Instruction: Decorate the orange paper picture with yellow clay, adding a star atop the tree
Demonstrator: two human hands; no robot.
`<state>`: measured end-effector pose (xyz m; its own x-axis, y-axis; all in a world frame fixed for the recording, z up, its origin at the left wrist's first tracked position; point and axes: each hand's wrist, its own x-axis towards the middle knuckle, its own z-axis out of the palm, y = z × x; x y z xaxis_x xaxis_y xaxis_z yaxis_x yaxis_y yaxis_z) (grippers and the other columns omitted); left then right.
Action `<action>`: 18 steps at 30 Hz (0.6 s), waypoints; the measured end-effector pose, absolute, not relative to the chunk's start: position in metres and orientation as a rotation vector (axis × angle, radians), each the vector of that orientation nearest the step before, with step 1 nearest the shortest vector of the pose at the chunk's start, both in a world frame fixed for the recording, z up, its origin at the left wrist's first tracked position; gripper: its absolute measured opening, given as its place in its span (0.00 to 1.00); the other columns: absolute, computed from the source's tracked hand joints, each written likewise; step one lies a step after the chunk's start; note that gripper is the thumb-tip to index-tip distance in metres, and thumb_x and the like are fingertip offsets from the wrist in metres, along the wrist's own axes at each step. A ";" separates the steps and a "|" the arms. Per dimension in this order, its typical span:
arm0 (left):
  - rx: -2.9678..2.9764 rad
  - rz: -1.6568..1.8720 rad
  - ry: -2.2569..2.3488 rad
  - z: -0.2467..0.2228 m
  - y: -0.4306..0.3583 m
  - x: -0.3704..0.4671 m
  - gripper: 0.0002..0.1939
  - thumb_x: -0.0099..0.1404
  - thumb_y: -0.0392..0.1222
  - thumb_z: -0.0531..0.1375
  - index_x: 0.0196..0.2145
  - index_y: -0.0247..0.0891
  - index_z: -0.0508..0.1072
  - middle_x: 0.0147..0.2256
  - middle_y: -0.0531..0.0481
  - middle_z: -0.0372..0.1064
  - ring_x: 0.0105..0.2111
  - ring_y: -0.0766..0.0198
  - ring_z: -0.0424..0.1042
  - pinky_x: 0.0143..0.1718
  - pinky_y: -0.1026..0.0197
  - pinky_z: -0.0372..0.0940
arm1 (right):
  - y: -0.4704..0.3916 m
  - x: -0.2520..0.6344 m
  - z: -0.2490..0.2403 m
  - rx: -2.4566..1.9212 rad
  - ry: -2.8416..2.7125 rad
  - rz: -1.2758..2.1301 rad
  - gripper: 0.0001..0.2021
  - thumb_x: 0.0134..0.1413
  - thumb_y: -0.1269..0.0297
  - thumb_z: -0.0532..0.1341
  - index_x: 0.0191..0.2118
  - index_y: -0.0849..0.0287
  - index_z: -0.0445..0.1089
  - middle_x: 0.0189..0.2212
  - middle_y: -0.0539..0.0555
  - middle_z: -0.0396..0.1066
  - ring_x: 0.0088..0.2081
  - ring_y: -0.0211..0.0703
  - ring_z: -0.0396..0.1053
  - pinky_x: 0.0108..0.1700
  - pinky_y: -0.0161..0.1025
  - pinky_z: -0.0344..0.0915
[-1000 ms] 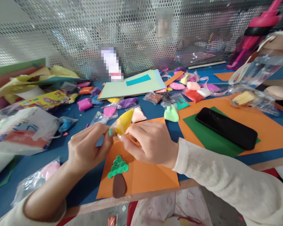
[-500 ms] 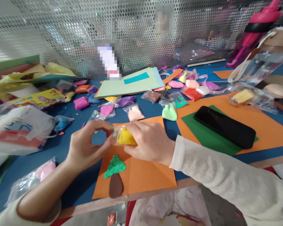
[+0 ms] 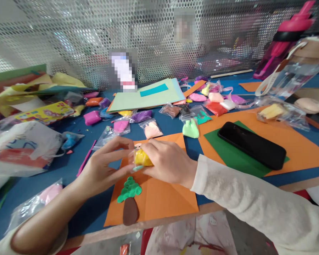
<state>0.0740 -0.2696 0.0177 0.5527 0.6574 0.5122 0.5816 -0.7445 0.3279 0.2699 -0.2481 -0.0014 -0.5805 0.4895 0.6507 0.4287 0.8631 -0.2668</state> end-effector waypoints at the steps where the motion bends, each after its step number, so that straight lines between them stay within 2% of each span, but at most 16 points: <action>1: 2.659 0.951 1.116 0.018 -0.271 0.077 0.06 0.65 0.43 0.56 0.35 0.38 0.69 0.33 0.50 0.64 0.31 0.66 0.66 0.32 0.63 0.65 | -0.248 0.270 -0.001 -0.666 -2.275 0.107 0.14 0.48 0.65 0.65 0.38 0.70 0.69 0.30 0.58 0.73 0.30 0.47 0.73 0.29 0.39 0.67; 4: 2.627 0.886 1.194 0.020 -0.276 0.086 0.08 0.66 0.40 0.52 0.30 0.37 0.63 0.24 0.55 0.59 0.22 0.69 0.60 0.24 0.67 0.59 | -0.249 0.269 0.000 -0.685 -2.275 0.117 0.11 0.47 0.71 0.63 0.39 0.70 0.69 0.30 0.57 0.73 0.32 0.47 0.73 0.31 0.38 0.68; 9: 2.677 0.810 1.154 0.021 -0.275 0.087 0.10 0.66 0.40 0.49 0.26 0.39 0.58 0.22 0.57 0.56 0.19 0.71 0.57 0.19 0.69 0.54 | -0.249 0.269 0.002 -0.657 -2.257 0.129 0.10 0.46 0.71 0.61 0.38 0.67 0.69 0.30 0.56 0.74 0.31 0.44 0.73 0.30 0.36 0.66; 15: 2.755 0.977 1.261 0.023 -0.266 0.072 0.06 0.64 0.40 0.52 0.31 0.37 0.66 0.21 0.58 0.58 0.17 0.73 0.58 0.17 0.69 0.52 | -0.242 0.269 0.005 -0.776 -2.283 0.188 0.11 0.49 0.68 0.60 0.40 0.65 0.70 0.33 0.57 0.76 0.33 0.44 0.73 0.34 0.35 0.65; 18: 2.642 1.083 1.310 0.023 -0.261 0.065 0.04 0.63 0.39 0.54 0.33 0.38 0.67 0.21 0.58 0.61 0.18 0.73 0.61 0.19 0.70 0.56 | -0.240 0.270 0.008 -0.843 -2.230 0.277 0.10 0.47 0.68 0.61 0.37 0.64 0.72 0.30 0.54 0.75 0.28 0.39 0.70 0.31 0.33 0.61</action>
